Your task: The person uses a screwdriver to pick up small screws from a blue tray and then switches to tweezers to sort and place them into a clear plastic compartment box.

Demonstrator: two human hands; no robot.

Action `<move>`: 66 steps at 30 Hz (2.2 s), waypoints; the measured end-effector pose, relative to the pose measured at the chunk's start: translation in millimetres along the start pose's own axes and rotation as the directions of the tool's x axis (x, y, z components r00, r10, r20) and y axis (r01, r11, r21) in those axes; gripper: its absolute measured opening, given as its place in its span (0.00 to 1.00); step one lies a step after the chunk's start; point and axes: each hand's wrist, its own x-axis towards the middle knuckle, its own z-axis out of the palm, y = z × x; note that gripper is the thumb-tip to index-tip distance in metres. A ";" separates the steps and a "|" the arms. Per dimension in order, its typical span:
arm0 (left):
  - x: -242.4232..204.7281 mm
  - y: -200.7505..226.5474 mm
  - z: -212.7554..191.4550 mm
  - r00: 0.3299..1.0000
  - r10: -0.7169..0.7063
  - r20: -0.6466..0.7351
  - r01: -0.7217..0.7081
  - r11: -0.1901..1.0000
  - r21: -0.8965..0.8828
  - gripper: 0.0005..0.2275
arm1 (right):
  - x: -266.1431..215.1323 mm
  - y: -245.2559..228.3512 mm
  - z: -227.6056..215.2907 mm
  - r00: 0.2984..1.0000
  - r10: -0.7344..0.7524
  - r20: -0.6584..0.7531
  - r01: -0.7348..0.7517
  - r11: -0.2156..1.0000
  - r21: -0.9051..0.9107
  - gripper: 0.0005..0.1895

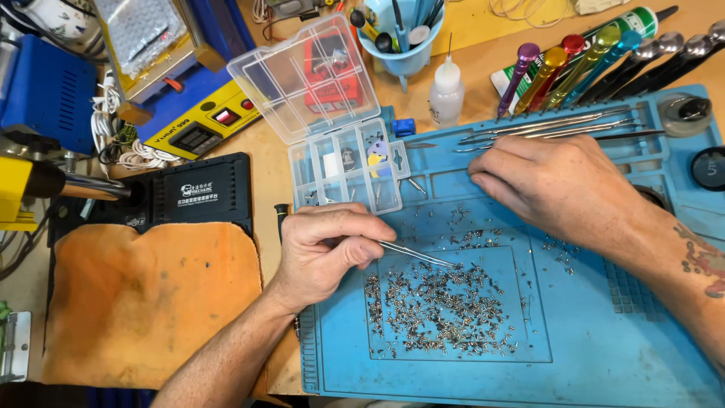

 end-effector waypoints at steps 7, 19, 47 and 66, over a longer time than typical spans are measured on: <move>-0.8 -4.0 -2.8 0.999 0.019 -0.038 -0.019 1.000 0.002 0.11 | 0.2 0.7 2.4 1.000 -0.014 -0.020 0.013 0.999 -0.047 0.04; 2.7 -0.4 -12.1 0.998 0.040 -0.058 -0.039 0.999 0.007 0.09 | -1.9 0.6 -0.1 1.000 -0.003 0.016 0.003 1.000 -0.012 0.06; 2.5 62.7 -135.4 0.991 -0.067 0.115 -0.045 0.648 0.761 0.05 | -1.0 -2.3 -3.6 1.000 0.009 -0.019 -0.009 1.000 -0.018 0.04; 15.2 22.1 8.9 0.945 0.129 0.301 -0.286 0.773 0.566 0.05 | 0.9 -3.9 -9.8 0.999 -0.003 0.036 0.003 1.000 -0.004 0.04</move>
